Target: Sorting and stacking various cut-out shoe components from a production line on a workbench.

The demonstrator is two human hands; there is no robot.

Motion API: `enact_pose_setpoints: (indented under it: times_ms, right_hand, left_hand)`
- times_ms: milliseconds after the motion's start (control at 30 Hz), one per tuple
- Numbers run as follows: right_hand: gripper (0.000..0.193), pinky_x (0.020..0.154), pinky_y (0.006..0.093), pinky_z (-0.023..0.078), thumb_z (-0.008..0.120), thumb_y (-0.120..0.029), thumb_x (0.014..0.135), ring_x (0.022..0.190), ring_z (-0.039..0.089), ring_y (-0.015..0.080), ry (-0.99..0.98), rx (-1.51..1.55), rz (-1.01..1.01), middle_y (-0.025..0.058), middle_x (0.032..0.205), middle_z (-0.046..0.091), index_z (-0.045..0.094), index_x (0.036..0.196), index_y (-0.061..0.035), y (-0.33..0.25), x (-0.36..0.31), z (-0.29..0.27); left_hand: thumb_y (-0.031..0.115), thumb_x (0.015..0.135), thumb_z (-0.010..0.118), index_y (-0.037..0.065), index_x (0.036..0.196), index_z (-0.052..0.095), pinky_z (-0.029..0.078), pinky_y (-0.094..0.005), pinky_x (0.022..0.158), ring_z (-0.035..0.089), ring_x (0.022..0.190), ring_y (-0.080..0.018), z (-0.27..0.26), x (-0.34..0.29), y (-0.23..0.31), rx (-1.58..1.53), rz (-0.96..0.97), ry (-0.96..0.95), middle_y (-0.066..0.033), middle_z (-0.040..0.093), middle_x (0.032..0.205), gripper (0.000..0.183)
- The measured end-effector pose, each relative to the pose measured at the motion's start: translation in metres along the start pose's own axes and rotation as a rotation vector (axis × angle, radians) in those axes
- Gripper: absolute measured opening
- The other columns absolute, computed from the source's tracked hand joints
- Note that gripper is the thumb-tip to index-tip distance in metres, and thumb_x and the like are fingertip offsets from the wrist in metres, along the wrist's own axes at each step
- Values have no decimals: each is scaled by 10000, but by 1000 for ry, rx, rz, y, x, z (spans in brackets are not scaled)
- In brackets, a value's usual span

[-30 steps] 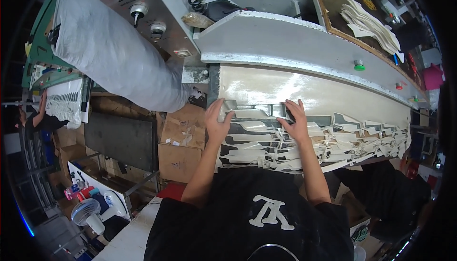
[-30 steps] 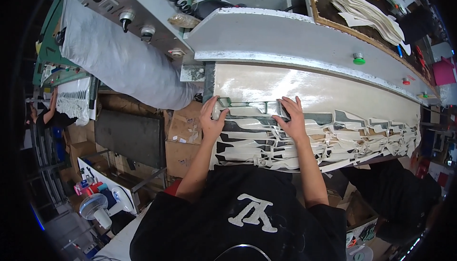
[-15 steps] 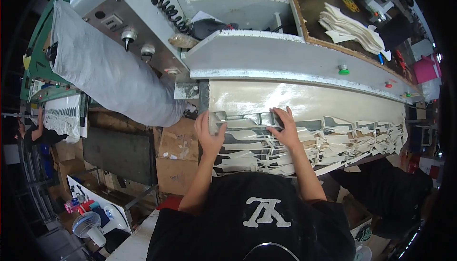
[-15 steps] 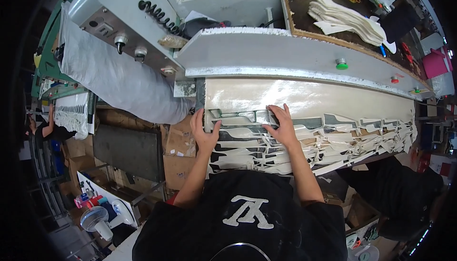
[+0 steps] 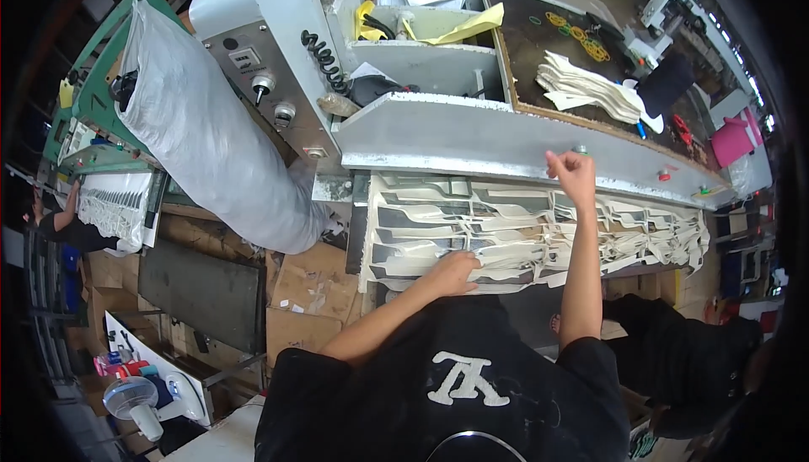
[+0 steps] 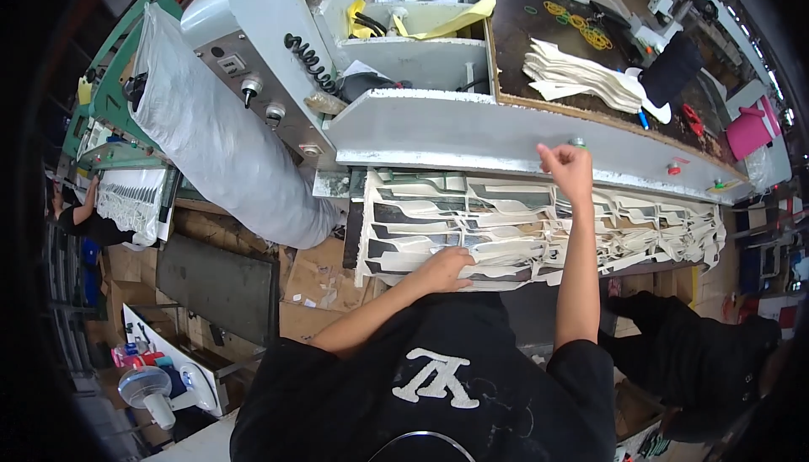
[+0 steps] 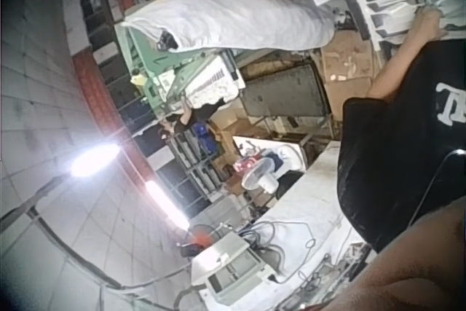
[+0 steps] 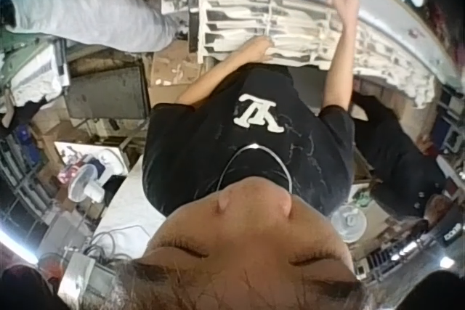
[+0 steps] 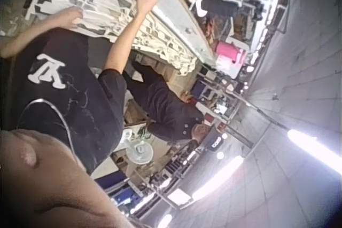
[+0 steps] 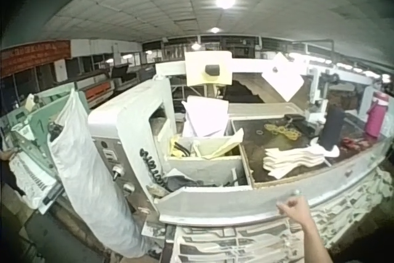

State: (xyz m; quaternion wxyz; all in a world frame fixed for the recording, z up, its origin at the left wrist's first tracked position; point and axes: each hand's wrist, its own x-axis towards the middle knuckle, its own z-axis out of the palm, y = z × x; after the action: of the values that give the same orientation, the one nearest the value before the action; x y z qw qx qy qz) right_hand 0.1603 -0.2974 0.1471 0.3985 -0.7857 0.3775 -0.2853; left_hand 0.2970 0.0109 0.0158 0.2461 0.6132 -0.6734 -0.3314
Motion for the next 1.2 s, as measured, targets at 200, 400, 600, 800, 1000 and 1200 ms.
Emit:
enact_pose_setpoints:
  times_ms: [200, 400, 600, 800, 1000, 1200]
  right_hand:
    - [237, 667, 279, 538, 818, -230, 955, 701, 669, 83, -91, -21, -136, 47, 773, 766, 789, 894, -3, 2, -35, 15]
    - [536, 952, 452, 549, 943, -322, 736, 1058, 683, 387, -455, -270, -157, 159, 1099, 720, 755, 1159, -52, -11, -173, 72]
    - [622, 955, 477, 528, 1025, -263, 580, 1083, 654, 398, -274, -495, -137, 157, 1093, 718, 723, 1077, -45, -9, -197, 87]
    - [599, 873, 490, 555, 1049, -355, 561, 954, 688, 409, -232, -516, -172, 195, 970, 721, 733, 952, -28, 9, -191, 92]
    - [648, 868, 496, 555, 1039, -411, 556, 942, 688, 415, -289, -618, -173, 215, 945, 725, 719, 924, 16, 6, -188, 89]
    - [602, 858, 493, 559, 1033, -378, 554, 910, 685, 407, -352, -558, -195, 199, 910, 727, 730, 896, 12, 11, -199, 90]
  left_hand:
    - [201, 863, 828, 29, 1186, 714, 506, -481, 1035, 637, 1156, -398, -7, 3, 8, 71, 11, 224, -184, 675, 1128, 383]
    - [178, 857, 814, 37, 1205, 708, 503, -477, 1006, 638, 1123, -384, -14, -4, 14, 53, -3, 374, -161, 666, 1117, 390]
    - [127, 830, 818, 46, 1218, 695, 481, -475, 1002, 619, 1162, -367, -6, -4, 25, 35, -31, 382, -142, 648, 1173, 415]
    - [109, 820, 819, 41, 1191, 690, 474, -480, 999, 606, 1165, -377, 5, -8, 25, -9, -15, 422, -148, 638, 1151, 399]
    - [126, 822, 820, 32, 1124, 687, 473, -495, 1010, 593, 1151, -413, 12, -5, 22, -8, 9, 443, -185, 625, 1136, 343]
    - [157, 829, 829, 25, 1157, 700, 482, -500, 1024, 604, 1178, -417, 17, -15, 17, 7, 15, 339, -199, 640, 1156, 376]
